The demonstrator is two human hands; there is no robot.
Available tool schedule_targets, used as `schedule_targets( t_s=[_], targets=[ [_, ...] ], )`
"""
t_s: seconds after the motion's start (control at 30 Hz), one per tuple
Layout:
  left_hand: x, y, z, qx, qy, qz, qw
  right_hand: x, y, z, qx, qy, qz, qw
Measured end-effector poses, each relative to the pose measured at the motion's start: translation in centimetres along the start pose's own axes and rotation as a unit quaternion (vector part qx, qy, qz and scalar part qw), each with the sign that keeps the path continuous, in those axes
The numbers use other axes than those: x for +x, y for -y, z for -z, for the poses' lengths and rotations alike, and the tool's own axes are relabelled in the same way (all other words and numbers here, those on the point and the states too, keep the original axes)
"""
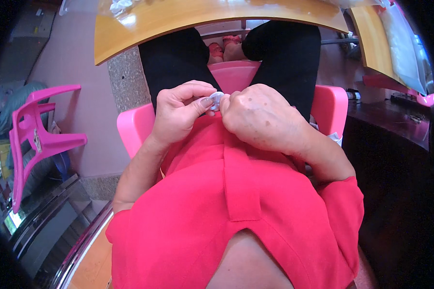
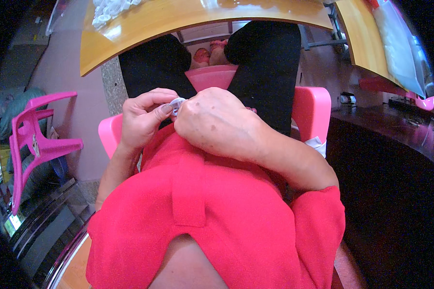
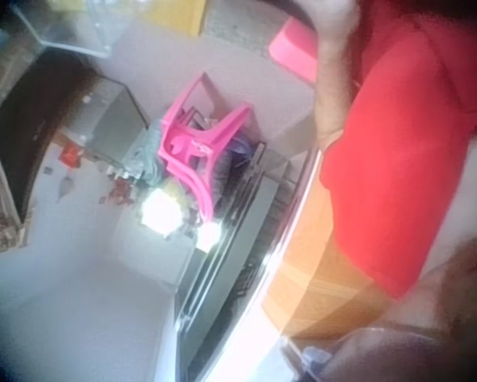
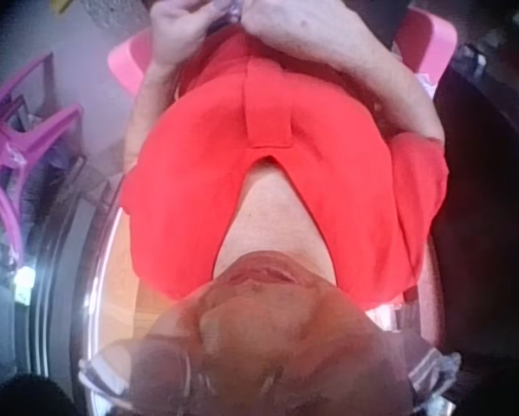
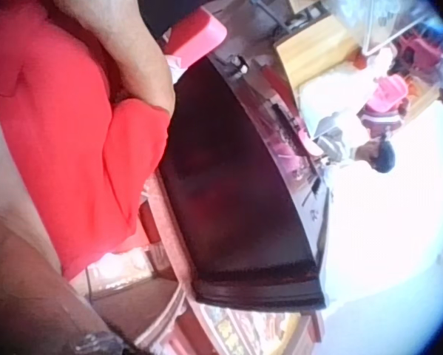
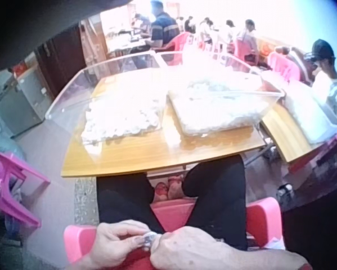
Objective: The person picks up a white plastic component and uses a thin metal tool to manipulate its center before placing it aside. This process is repeated for several components, with the person occasionally reaching into a clear plastic bin to retrieve new pieces.
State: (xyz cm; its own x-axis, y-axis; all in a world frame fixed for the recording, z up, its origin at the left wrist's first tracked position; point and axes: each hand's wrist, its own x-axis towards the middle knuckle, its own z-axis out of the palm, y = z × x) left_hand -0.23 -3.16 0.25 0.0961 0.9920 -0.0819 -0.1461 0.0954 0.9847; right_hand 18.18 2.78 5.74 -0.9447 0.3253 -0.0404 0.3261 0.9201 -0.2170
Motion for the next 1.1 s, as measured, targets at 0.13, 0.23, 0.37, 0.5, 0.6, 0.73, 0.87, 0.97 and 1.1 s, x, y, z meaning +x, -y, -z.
schedule_targets(
  t_s=[0.13, 0.23, 0.37, 0.5, 0.6, 0.73, 0.87, 0.97, 1.1],
  targets=[
    [0.0, 0.3, -0.1, 0.012, 0.008, 0.018, 1.000, -0.5, 0.3, -0.6, 0.017, -0.009, -0.007, 1.000],
    [0.9, 0.6, 0.6, -0.175, -0.013, 0.087, 0.981, -0.7, 0.1, -0.8, 0.057, -0.052, -0.066, 0.995],
    [1.2, 0.0, 1.3, -0.248, -0.006, 0.095, 0.964, -1.0, -0.4, 0.0, 0.142, -0.105, -0.164, 0.971],
    [1.2, 0.1, 1.4, -0.276, -0.005, 0.103, 0.955, -1.0, -0.7, 0.2, 0.172, -0.126, -0.154, 0.965],
    [1.2, 0.0, 1.5, -0.288, -0.004, 0.101, 0.952, -1.0, -0.7, 0.0, 0.180, -0.113, -0.158, 0.964],
    [1.2, -0.2, 1.3, -0.268, -0.011, 0.097, 0.959, -0.8, -0.6, -0.1, 0.184, -0.103, -0.153, 0.966],
    [1.2, -0.5, 0.6, -0.235, -0.014, 0.080, 0.969, -0.7, -0.8, -0.4, 0.221, -0.092, -0.159, 0.958],
    [1.4, -0.2, 0.2, -0.200, -0.036, 0.057, 0.977, -0.7, -1.1, -0.6, 0.242, -0.086, -0.168, 0.952],
    [1.6, -0.1, -0.2, -0.139, -0.028, -0.005, 0.990, -0.6, -1.3, -0.8, 0.280, -0.078, -0.195, 0.937]
  ],
)
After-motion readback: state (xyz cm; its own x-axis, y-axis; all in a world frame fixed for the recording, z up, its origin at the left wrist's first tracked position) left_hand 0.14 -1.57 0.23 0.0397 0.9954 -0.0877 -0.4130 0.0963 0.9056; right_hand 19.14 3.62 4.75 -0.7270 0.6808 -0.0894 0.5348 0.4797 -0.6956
